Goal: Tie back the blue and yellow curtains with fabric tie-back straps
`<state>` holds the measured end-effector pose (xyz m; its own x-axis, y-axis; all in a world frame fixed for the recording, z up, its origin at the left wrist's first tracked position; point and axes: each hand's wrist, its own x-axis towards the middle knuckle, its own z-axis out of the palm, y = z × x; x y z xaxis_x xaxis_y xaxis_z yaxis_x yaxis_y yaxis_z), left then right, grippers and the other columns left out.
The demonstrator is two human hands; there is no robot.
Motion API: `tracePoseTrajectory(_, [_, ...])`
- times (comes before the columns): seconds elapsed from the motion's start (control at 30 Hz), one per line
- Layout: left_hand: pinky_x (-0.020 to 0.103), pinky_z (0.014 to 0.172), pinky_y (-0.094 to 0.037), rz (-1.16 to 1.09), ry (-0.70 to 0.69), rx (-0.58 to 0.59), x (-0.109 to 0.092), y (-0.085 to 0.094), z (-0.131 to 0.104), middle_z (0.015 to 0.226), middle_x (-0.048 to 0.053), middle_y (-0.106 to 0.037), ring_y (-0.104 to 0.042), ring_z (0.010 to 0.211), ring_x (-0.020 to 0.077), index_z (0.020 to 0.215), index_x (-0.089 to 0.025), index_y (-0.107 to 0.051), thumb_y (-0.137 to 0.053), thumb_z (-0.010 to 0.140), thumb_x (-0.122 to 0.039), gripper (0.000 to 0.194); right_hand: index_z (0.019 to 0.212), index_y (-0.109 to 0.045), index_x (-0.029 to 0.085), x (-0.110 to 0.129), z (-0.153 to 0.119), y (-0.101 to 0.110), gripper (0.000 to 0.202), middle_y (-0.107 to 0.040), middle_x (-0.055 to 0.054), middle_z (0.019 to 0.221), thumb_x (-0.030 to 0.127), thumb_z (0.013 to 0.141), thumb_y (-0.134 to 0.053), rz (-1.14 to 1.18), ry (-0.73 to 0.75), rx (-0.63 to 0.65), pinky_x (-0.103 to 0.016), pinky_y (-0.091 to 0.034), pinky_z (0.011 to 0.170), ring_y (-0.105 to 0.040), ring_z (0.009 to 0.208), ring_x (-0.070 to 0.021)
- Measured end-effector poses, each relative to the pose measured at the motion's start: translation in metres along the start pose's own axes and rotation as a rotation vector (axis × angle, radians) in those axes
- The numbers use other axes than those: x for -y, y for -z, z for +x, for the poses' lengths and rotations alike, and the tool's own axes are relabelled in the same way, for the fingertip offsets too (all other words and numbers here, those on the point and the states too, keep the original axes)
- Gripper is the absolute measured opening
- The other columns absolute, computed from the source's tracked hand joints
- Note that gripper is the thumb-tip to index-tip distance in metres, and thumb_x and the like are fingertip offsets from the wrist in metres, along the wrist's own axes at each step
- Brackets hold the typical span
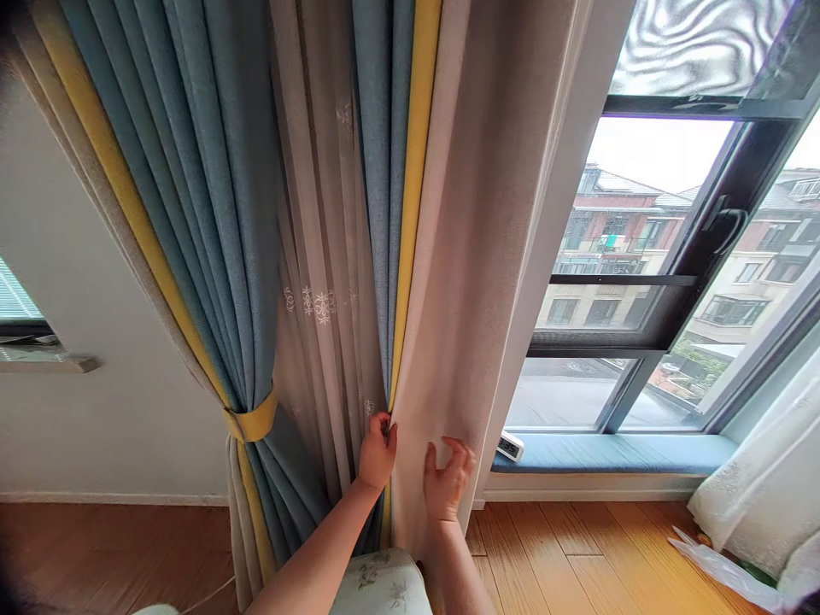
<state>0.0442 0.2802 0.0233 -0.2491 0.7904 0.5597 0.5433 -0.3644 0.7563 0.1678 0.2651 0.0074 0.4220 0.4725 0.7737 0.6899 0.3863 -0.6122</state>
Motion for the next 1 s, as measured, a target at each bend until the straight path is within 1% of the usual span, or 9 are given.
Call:
tracePoseTrajectory(0.07, [0.025,0.061,-0.044,-0.035,0.035,-0.02,0.004,0.0,-0.002,0.077,0.003,-0.055,-0.057,0.067,0.0139,0.09,-0.017,-0.043,-0.041,0.082,-0.025,0.013,0.105,-0.046,0.011,-0.013,0.015,0.009,0.054,-0.049,-0.017,0.104,0.052,0.071,-0.047,-0.082,-0.039,-0.198,-0.044,-0.03,0.088,-0.041,0.103,-0.0276])
tracePoseTrajectory(0.13, [0.025,0.061,-0.044,-0.043,0.011,-0.04,0.006,0.001,-0.003,0.074,0.001,-0.054,-0.056,0.064,0.0126,0.085,-0.017,-0.044,-0.042,0.081,-0.024,0.008,0.112,-0.043,0.009,-0.026,0.026,0.016,0.065,-0.046,-0.019,0.111,0.057,0.068,-0.048,-0.104,-0.12,-0.273,-0.044,-0.028,0.09,-0.039,0.106,-0.0291])
tracePoseTrajectory(0.33, [0.024,0.076,-0.045,-0.081,-0.203,0.014,0.001,0.002,-0.008,0.089,0.003,-0.052,-0.055,0.085,0.0112,0.078,-0.019,-0.056,-0.04,0.079,-0.01,0.019,0.087,-0.055,0.015,-0.045,0.022,0.014,0.046,-0.059,-0.008,0.078,0.057,0.07,-0.044,0.106,-0.457,0.084,-0.033,-0.04,0.068,-0.054,0.072,-0.0208])
tracePoseTrajectory(0.47, [0.026,0.082,-0.045,-0.086,-0.183,0.057,-0.006,-0.001,-0.01,0.095,0.003,-0.051,-0.054,0.089,0.0108,0.094,-0.025,-0.061,-0.039,0.081,-0.01,0.03,0.087,-0.053,0.016,-0.032,0.001,0.002,0.041,-0.057,-0.006,0.079,0.053,0.071,-0.045,0.158,-0.364,0.129,-0.032,-0.041,0.069,-0.054,0.073,-0.0187])
tracePoseTrajectory(0.6, [0.029,0.084,-0.046,-0.042,-0.166,0.076,-0.015,-0.002,-0.012,0.098,0.005,-0.053,-0.054,0.091,0.0142,0.104,-0.025,-0.058,-0.048,0.08,-0.023,0.026,0.083,-0.051,0.018,-0.012,-0.013,-0.01,0.032,-0.057,-0.004,0.075,0.048,0.072,-0.045,0.195,-0.28,0.225,-0.031,-0.042,0.067,-0.053,0.069,-0.0171])
tracePoseTrajectory(0.7, [0.03,0.084,-0.046,-0.008,-0.168,0.072,-0.02,-0.003,-0.013,0.098,0.006,-0.054,-0.054,0.092,0.0167,0.101,-0.022,-0.059,-0.055,0.075,-0.029,0.027,0.084,-0.05,0.019,0.001,-0.019,-0.016,0.025,-0.058,-0.004,0.077,0.041,0.073,-0.043,0.216,-0.211,0.309,-0.031,-0.042,0.067,-0.054,0.07,-0.0171])
tracePoseTrajectory(0.87, [0.028,0.077,-0.047,0.003,-0.1,0.006,-0.018,-0.007,-0.01,0.092,0.005,-0.055,-0.056,0.084,0.0144,0.089,-0.018,-0.058,-0.044,0.08,-0.017,0.017,0.088,-0.053,0.02,0.009,-0.02,-0.01,0.022,-0.059,-0.005,0.084,0.034,0.077,-0.041,0.237,-0.049,0.448,-0.032,-0.042,0.072,-0.054,0.077,-0.0175])
tracePoseTrajectory(0.93, [0.028,0.076,-0.046,-0.011,-0.099,-0.004,-0.015,-0.008,-0.009,0.091,0.006,-0.055,-0.056,0.082,0.0144,0.088,-0.018,-0.056,-0.042,0.08,-0.016,0.016,0.083,-0.054,0.02,0.006,-0.017,-0.003,0.02,-0.057,-0.005,0.082,0.034,0.078,-0.04,0.209,-0.017,0.38,-0.032,-0.041,0.073,-0.053,0.079,-0.0177])
tracePoseTrajectory(1.0, [0.029,0.074,-0.046,-0.045,-0.078,-0.007,-0.013,-0.009,-0.009,0.089,0.005,-0.056,-0.057,0.081,0.0143,0.089,-0.018,-0.052,-0.042,0.08,-0.017,0.014,0.08,-0.053,0.019,0.001,-0.011,0.003,0.02,-0.054,-0.005,0.081,0.036,0.078,-0.042,0.148,-0.021,0.203,-0.033,-0.04,0.075,-0.051,0.082,-0.019])
